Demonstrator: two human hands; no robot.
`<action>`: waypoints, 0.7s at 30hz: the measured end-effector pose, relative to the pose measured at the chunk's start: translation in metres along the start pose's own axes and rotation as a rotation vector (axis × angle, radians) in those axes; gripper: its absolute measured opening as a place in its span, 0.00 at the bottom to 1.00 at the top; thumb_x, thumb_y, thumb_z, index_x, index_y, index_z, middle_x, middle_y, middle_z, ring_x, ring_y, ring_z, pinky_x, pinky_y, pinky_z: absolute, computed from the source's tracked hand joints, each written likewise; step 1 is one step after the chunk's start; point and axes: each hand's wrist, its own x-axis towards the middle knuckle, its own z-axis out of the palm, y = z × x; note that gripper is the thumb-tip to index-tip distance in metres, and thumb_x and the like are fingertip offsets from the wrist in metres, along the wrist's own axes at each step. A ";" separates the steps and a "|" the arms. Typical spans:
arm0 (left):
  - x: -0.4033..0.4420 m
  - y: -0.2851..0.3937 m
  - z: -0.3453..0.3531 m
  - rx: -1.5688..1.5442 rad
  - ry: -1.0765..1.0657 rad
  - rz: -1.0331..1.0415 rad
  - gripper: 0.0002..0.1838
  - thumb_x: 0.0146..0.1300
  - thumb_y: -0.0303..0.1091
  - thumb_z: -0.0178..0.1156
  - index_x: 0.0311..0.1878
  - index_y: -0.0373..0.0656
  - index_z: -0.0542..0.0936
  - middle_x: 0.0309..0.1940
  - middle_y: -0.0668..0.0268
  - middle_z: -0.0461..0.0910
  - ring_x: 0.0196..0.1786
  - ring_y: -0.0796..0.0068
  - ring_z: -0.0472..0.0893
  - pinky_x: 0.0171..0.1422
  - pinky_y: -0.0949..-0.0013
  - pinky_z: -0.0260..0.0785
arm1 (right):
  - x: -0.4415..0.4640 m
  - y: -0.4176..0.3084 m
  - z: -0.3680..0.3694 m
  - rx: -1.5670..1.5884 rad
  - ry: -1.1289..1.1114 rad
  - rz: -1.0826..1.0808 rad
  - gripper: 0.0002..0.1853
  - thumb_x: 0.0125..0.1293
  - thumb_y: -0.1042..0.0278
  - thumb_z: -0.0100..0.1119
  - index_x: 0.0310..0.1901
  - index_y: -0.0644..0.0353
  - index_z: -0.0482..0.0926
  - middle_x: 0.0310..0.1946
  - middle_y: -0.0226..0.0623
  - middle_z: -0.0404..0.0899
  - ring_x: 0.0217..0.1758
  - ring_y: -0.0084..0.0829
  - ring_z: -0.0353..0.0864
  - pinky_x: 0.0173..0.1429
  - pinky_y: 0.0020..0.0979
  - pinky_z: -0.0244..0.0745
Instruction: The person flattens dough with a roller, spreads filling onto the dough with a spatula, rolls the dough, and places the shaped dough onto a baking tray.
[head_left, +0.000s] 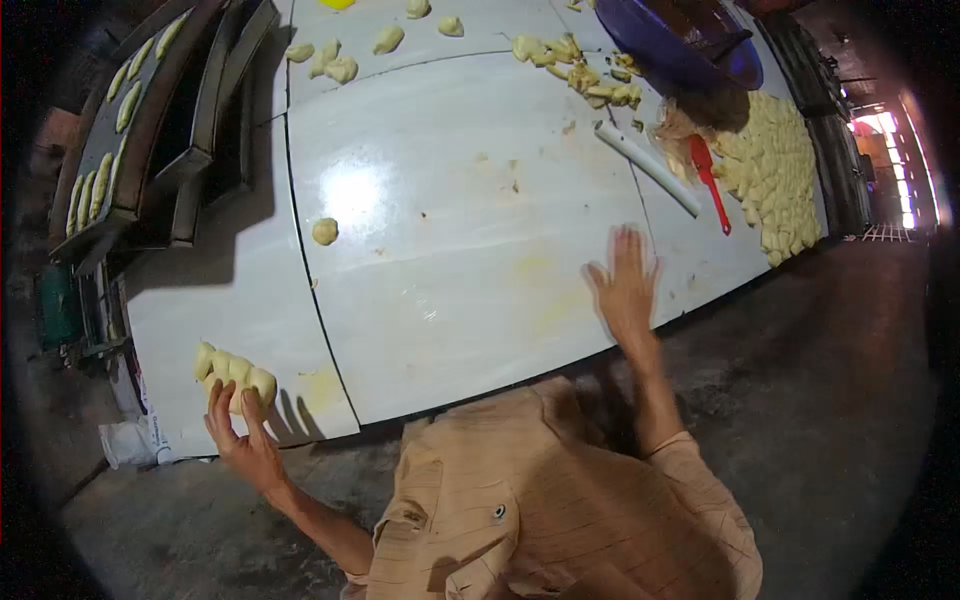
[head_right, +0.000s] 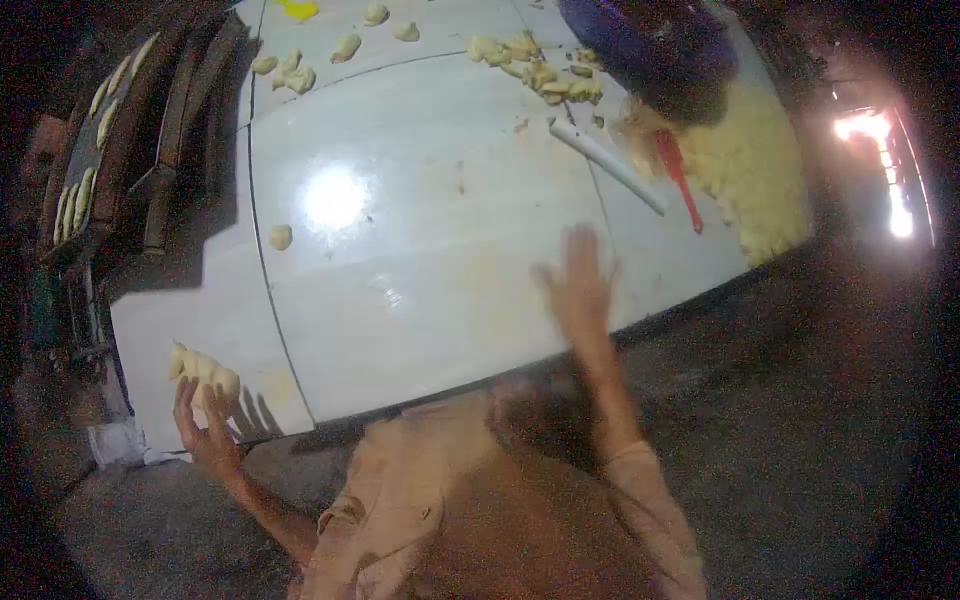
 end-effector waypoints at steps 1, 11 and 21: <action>0.005 -0.001 -0.007 0.147 -0.032 0.044 0.14 0.76 0.35 0.64 0.57 0.39 0.84 0.62 0.55 0.83 0.63 0.55 0.79 0.65 0.52 0.74 | 0.002 0.013 0.006 0.050 0.062 0.107 0.49 0.74 0.33 0.53 0.83 0.62 0.52 0.85 0.52 0.49 0.89 0.47 0.44 0.83 0.72 0.33; -0.009 -0.030 -0.021 0.261 -0.012 0.010 0.12 0.69 0.37 0.70 0.51 0.44 0.86 0.58 0.59 0.87 0.64 0.58 0.83 0.83 0.40 0.51 | -0.007 -0.030 0.029 -0.020 0.123 -0.429 0.45 0.74 0.38 0.56 0.83 0.56 0.55 0.84 0.47 0.52 0.88 0.49 0.47 0.86 0.64 0.32; -0.013 -0.066 -0.022 0.157 0.037 -0.225 0.15 0.70 0.40 0.68 0.54 0.43 0.86 0.64 0.55 0.81 0.68 0.53 0.78 0.82 0.31 0.46 | 0.026 -0.240 -0.029 0.729 -0.240 -0.459 0.19 0.70 0.68 0.61 0.59 0.66 0.81 0.60 0.53 0.81 0.65 0.50 0.79 0.73 0.44 0.71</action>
